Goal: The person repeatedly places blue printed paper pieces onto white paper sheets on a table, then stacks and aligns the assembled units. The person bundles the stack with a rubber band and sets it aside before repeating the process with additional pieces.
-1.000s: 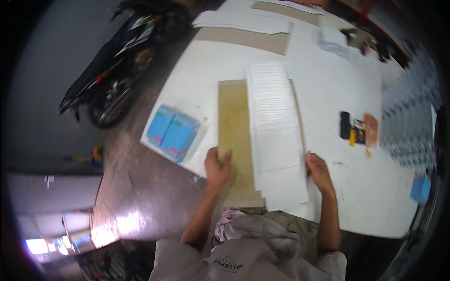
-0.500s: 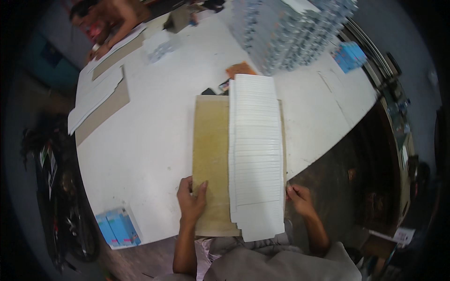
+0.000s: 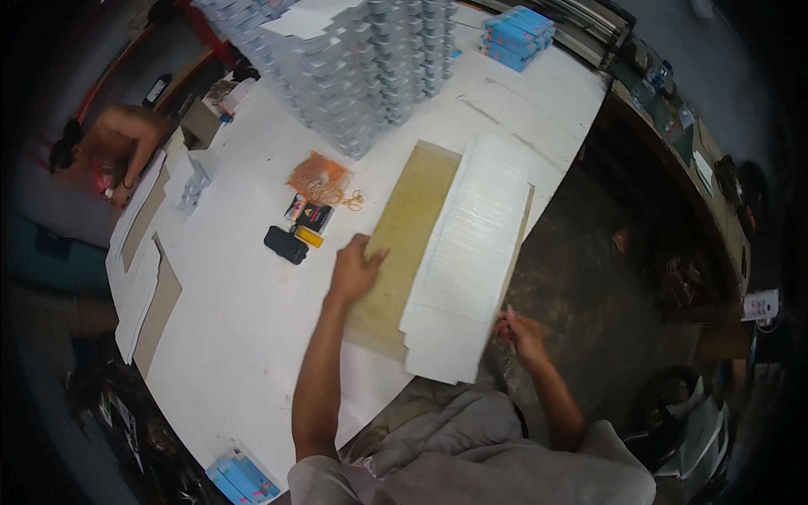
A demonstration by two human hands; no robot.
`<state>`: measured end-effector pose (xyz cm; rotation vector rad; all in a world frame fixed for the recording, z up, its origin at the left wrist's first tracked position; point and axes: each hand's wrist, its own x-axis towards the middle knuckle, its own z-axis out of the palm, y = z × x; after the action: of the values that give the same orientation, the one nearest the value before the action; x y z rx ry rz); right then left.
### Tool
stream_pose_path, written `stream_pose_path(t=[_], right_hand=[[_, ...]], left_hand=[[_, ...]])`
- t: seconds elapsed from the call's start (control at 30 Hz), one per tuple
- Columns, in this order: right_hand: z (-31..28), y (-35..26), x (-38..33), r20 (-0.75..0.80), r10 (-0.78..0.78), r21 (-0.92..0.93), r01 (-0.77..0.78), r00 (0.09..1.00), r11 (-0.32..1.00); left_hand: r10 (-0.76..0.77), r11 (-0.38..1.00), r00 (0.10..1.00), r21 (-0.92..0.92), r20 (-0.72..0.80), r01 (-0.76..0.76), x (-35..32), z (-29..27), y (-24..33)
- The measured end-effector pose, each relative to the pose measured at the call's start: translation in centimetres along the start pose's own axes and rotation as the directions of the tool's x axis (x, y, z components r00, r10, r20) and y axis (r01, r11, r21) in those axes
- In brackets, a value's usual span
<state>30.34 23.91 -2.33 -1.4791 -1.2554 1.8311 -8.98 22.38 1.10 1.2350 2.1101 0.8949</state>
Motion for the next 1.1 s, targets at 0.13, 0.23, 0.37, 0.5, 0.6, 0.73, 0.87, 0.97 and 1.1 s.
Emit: stream_pose_path(t=[0.13,0.23,0.37,0.5,0.6,0.73,0.87,0.97,1.1], right_hand=[[0.2,0.3,0.5,0.036,-0.037,-0.054,0.039,0.999,0.998],[-0.5,1.1,0.1,0.031,-0.038,-0.114,0.041,0.999,0.993],[-1.5,1.7,-0.9,-0.029,0.011,-0.1,-0.014,1.0,0.995],[-2.4,3.7,-0.9,-0.027,0.071,-0.088,-0.073,0.997,0.993],[-2.5,2.9,-1.2,-0.067,0.052,-0.114,-0.059,0.996,0.992],[-2.6,3.7,-0.7,-0.077,0.069,-0.124,-0.078,0.995,0.989],[-1.6,3.9,-0.3,-0.072,0.037,-0.128,-0.046,0.997,0.991],[-1.0,3.6,-0.3,-0.071,-0.008,-0.168,-0.004,0.997,0.986],[0.3,2.5,-0.7,-0.151,-0.252,-0.14,0.231,0.956,0.963]], left_hand=[[0.081,0.992,0.996,0.099,-0.022,-0.079,5.3,-1.4,-0.3],[0.039,0.984,0.999,0.176,0.024,-0.043,7.2,-2.8,2.7],[0.142,0.963,0.99,0.23,0.013,-0.141,7.7,-4.3,6.7],[0.355,0.842,0.934,0.451,-0.047,-0.297,10.2,-8.4,5.1],[0.33,0.851,0.941,0.455,-0.073,-0.263,11.3,-11.2,8.2],[0.343,0.799,0.935,0.551,-0.088,-0.241,10.9,-13.4,12.4],[0.384,0.749,0.914,0.623,-0.132,-0.225,10.3,-14.3,14.9],[0.462,0.689,0.875,0.679,-0.141,-0.254,8.7,-14.2,16.5],[0.607,0.589,0.781,0.744,-0.15,-0.315,4.8,-14.1,19.0]])
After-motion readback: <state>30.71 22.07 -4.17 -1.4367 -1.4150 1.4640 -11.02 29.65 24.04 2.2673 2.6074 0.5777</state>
